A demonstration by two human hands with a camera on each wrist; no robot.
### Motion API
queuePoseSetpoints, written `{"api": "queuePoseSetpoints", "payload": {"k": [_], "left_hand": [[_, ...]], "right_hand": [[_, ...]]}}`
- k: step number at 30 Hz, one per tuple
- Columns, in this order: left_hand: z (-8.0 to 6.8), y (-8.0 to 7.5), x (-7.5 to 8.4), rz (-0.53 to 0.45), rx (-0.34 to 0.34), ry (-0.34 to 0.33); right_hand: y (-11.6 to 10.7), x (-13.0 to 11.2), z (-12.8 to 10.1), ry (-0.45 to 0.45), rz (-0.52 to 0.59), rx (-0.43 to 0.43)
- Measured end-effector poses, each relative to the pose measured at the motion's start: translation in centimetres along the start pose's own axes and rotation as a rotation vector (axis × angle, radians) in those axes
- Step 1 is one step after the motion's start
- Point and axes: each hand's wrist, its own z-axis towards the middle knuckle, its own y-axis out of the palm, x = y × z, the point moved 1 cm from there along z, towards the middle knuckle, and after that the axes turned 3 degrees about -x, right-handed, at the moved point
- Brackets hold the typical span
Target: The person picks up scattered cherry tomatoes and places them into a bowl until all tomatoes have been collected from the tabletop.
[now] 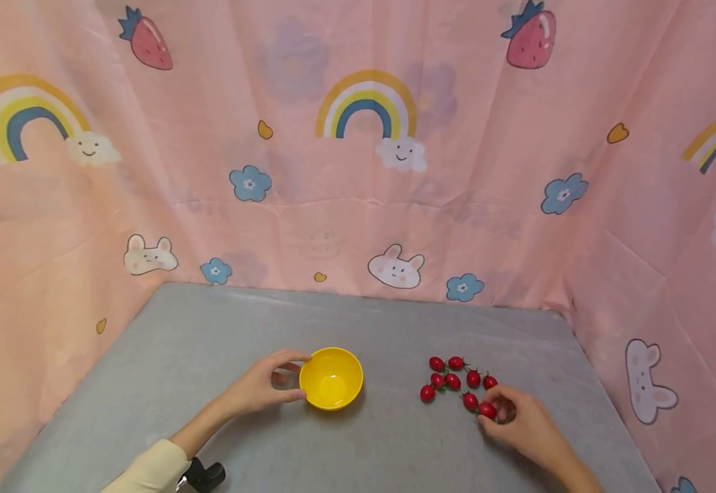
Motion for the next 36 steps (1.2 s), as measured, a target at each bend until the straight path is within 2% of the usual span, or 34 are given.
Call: {"api": "queuePoseSetpoints", "payload": {"k": [4,10,12,17,21,36], "left_hand": [[0.0,0.0,-0.1,0.008,0.003,-0.002],[-0.1,-0.1,0.0,0.014,0.004,-0.017],[-0.1,-0.2,-0.1,0.015,0.005,-0.024],[0.0,-0.2,-0.1,0.028,0.010,-0.027],[0.1,-0.3,-0.1,0.017,0.004,-0.016],[0.4,-0.3,0.1,0.027,-0.007,-0.016]], "right_hand": [[-0.2,-0.3,0.6,-0.044,0.000,0.007],[-0.3,-1.4,1.5,-0.157,-0.002,0.038],[-0.4,-2.0,1.9,-0.167,-0.004,0.041],[-0.3,-3.5,2.8,-0.110,-0.007,0.025],[0.0,-4.4,3.6,-0.107,-0.001,0.026],[2.5,-7.7,6.4,-0.295,0.131,0.013]]}}
